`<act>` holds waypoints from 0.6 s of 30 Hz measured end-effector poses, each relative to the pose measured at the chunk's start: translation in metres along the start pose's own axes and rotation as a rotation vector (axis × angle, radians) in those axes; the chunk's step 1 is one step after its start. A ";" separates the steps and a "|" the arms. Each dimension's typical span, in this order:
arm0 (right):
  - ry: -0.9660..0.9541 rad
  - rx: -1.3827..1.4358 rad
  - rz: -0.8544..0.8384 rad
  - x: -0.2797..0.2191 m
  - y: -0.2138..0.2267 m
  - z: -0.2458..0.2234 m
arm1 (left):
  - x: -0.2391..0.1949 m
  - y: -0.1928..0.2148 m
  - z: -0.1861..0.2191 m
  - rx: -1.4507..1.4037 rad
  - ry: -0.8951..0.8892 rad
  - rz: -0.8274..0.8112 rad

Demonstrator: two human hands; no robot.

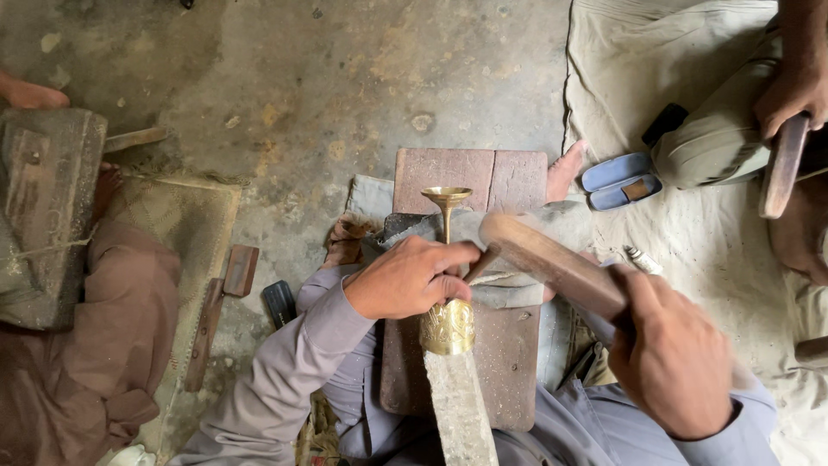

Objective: The person holds a brass candlestick on a wooden block and repeatedly strikes it with a wooden mallet to shape the metal. The person rotates the candlestick periodically to work on different sides.

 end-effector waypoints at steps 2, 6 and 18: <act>-0.032 0.191 0.051 -0.005 0.001 0.003 | 0.001 0.000 0.001 0.030 -0.054 -0.003; -0.305 0.306 -0.004 -0.012 -0.005 0.011 | -0.002 0.000 0.005 0.083 -0.221 0.025; 0.079 -0.139 0.033 0.009 0.016 -0.001 | -0.006 0.001 0.002 0.111 -0.104 0.133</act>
Point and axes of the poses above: each hand's wrist, its own x-axis towards the middle knuckle, its own y-axis out of the back of the hand, z = x × y, the point moved 4 cm from there along x, towards the middle knuckle, and after that the axes turned 8 degrees about -z, right-handed, at the moved point
